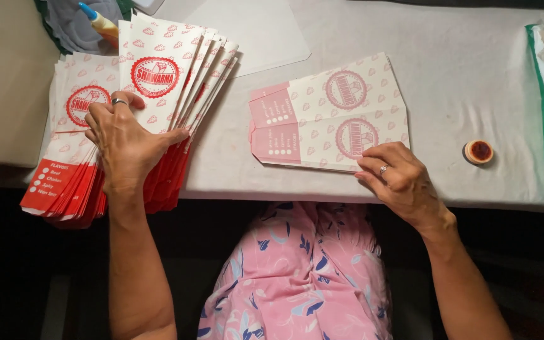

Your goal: Folding and sealing paper packaging sleeves for food items using adhesive stickers

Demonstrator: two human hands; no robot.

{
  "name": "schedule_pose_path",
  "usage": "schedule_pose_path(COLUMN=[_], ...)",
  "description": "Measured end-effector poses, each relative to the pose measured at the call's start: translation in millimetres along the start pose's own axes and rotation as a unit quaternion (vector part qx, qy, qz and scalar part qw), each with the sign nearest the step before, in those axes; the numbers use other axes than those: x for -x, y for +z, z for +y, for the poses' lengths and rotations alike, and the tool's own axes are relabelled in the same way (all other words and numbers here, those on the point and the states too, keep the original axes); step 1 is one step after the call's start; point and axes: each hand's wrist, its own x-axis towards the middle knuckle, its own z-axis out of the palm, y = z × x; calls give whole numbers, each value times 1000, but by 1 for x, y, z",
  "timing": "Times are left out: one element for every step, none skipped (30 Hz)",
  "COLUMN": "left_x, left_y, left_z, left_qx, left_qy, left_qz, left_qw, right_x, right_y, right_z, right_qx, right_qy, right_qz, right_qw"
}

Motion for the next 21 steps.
schedule_pose_path(left_x=[-1, -2, -3, -5, -6, -6, -6, -5, -4, -1, 1, 3, 4, 5, 6, 8, 10, 14, 17, 21, 25], left_y=[-1, -1, 0, 0, 1, 6, 10, 14, 13, 12, 11, 10, 9, 8, 6, 2, -1, -5, -9, -13, -5], left_z=[-1, -2, -5, -8, -10, -15, -20, -25, -22, -20, -17, -17, -16, -14, -7, -2, 4, 16, 28, 40, 50], left_qx=[23, 45, 45, 64, 83, 83, 47, 10, 9, 3, -3, -2, -17, -30, -29, -67, -106, -105, -130, -155, -154], left_qy=[-5, -11, -11, -4, 3, 4, 35, 66, 66, 52, 38, 37, 47, 59, 60, 57, 55, 55, 60, 66, 67], left_qz=[-14, -29, -31, -38, -45, -45, -27, -8, -8, -13, -18, -18, -11, -4, -4, -2, -1, -1, 36, 72, 72], left_qw=[1000, 998, 998, 997, 996, 996, 998, 998, 998, 999, 999, 999, 999, 998, 998, 996, 993, 993, 989, 983, 983], right_x=[0, 1, 1, 1, 2, 2, 3, 3, 3, 2, 1, 1, 1, 1, 1, 2, 2, 2, 2, 3, 3], right_y=[1, 2, 2, 3, 3, 4, 4, 5, 4, 4, 4, 5, 5, 5, 4, 4, 5, 5, 5, 6, 5], right_z=[1, 2, 3, 4, 4, 5, 6, 6, 6, 6, 5, 5, 5, 5, 6, 6, 6, 6, 6, 6, 8], right_qx=[-2, -5, -5, -8, -10, -10, -18, -26, -27, -27, -27, -27, -27, -25, -24, -24, -23, -23, -28, -34, -33], right_qy=[-1, -1, -1, 1, 3, 4, 12, 20, 19, 20, 20, 21, 22, 24, 25, 28, 30, 31, 33, 37, 38], right_qz=[1, 0, -1, -1, -2, -2, -2, -3, -3, 2, 7, 7, 8, 9, 9, 10, 11, 11, 12, 13, 13], right_qw=[1000, 1000, 1000, 1000, 1000, 1000, 1000, 999, 999, 999, 999, 999, 999, 999, 999, 999, 999, 999, 999, 999, 999])
